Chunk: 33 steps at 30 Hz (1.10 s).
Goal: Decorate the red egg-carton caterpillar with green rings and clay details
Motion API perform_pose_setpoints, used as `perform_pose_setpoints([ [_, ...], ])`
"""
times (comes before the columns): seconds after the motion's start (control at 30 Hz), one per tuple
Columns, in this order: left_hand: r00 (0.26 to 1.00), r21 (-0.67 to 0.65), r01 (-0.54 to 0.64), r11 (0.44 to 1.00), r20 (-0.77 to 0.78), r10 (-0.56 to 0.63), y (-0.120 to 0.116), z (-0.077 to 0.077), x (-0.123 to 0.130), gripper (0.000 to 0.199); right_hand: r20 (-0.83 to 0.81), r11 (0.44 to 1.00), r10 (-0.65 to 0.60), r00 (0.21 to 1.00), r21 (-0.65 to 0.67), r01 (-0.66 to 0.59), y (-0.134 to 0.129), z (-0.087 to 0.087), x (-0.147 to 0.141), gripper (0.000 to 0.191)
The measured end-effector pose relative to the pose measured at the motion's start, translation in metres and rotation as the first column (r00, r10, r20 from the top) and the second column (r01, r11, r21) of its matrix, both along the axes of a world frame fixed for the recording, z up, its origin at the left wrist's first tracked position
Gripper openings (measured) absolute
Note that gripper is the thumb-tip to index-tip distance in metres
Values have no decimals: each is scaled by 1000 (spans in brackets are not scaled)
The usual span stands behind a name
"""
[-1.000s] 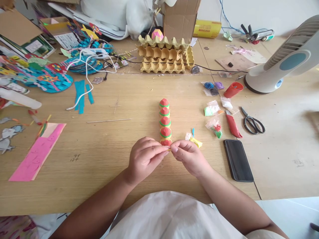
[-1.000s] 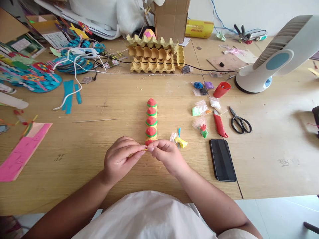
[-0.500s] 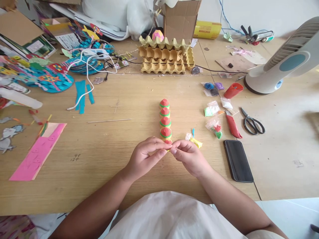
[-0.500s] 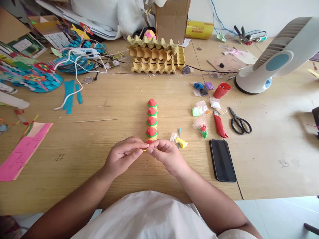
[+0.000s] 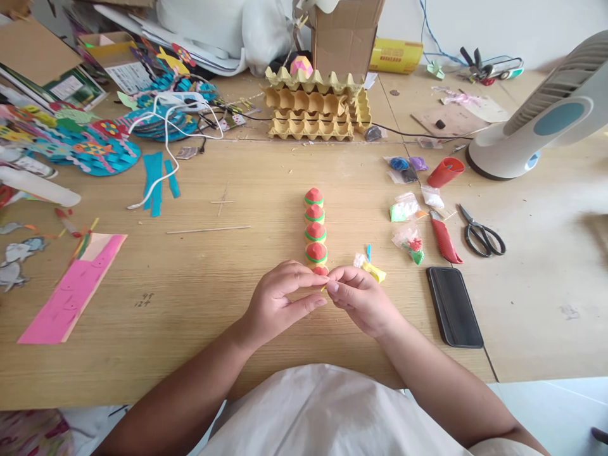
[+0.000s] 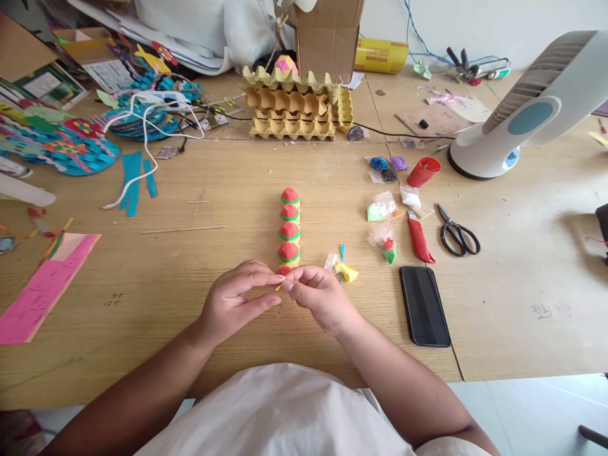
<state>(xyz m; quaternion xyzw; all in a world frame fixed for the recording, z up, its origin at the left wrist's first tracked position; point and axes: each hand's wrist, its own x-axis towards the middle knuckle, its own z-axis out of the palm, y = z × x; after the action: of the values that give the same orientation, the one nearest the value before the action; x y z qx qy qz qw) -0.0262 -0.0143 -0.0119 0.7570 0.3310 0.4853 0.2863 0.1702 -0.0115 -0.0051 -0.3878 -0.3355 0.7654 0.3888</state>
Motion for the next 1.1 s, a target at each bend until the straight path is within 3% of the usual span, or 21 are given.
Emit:
perform_pose_setpoints([
  [0.23,992,133,-105,985,-58,114,-1,4,3,23,23,999,39,999,29,-39,0,0,0,38],
  [0.63,986,43,-153,987,-64,155,-4,8,1,13,-7,1000,-5,1000,-1,5,0,-4,1,42],
  [1.1,981,96,-178,979,-64,184,-3,6,2,12,5,1000,1,1000,9,-1,1,-6,1,42],
])
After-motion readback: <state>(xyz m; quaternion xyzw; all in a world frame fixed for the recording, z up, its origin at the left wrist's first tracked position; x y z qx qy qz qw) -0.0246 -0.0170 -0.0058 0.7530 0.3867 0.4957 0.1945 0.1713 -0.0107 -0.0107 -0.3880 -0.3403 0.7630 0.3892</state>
